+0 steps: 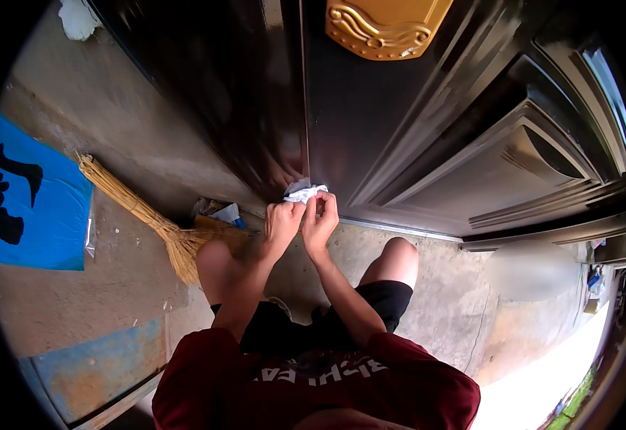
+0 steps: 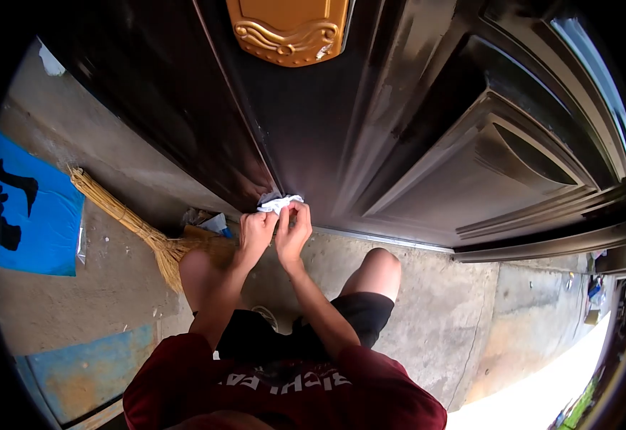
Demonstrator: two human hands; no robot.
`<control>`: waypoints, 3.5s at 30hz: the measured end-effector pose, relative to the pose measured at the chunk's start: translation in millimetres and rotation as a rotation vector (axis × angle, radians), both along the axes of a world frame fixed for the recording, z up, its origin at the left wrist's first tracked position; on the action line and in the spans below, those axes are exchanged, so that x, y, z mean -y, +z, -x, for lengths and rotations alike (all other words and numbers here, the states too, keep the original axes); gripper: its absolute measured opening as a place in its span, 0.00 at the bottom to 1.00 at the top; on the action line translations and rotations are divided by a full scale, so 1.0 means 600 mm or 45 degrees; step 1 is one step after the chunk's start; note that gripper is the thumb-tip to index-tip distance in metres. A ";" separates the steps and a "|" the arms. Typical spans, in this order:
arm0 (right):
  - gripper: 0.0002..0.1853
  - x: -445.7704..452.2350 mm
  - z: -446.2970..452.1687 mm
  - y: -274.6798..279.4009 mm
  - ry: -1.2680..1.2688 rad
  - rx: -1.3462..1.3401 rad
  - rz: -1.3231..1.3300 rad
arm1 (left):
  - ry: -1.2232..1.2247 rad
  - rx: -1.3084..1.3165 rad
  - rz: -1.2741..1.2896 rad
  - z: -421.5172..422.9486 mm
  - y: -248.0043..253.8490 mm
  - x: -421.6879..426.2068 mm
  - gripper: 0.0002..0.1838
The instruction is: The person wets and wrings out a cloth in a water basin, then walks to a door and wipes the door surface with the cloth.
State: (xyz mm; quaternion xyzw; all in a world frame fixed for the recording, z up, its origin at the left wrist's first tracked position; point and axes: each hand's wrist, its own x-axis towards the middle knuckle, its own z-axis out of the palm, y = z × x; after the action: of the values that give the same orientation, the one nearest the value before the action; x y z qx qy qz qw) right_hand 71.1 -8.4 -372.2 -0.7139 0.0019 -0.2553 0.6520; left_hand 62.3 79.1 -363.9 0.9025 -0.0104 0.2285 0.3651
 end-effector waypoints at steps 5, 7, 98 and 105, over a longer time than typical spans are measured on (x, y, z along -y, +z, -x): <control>0.05 0.030 -0.052 0.213 -0.063 0.506 0.108 | 0.046 0.393 0.162 -0.020 0.214 0.045 0.16; 0.07 0.033 -0.066 0.295 -0.135 0.706 0.104 | 0.067 0.527 0.171 -0.028 0.297 0.055 0.16; 0.10 0.197 -0.068 0.171 -0.163 0.652 0.591 | -0.231 0.368 0.075 -0.074 0.192 0.129 0.14; 0.07 0.178 -0.032 -0.114 -0.018 -0.145 0.611 | -0.271 -0.482 -0.153 -0.077 -0.088 0.101 0.19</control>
State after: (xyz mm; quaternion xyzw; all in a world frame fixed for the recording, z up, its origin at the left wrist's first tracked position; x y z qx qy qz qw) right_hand 90.2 -115.1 -440.4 -0.8616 -0.0169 -0.2122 0.4609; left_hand 108.7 18.6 -416.8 0.9432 -0.0505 0.0142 0.3281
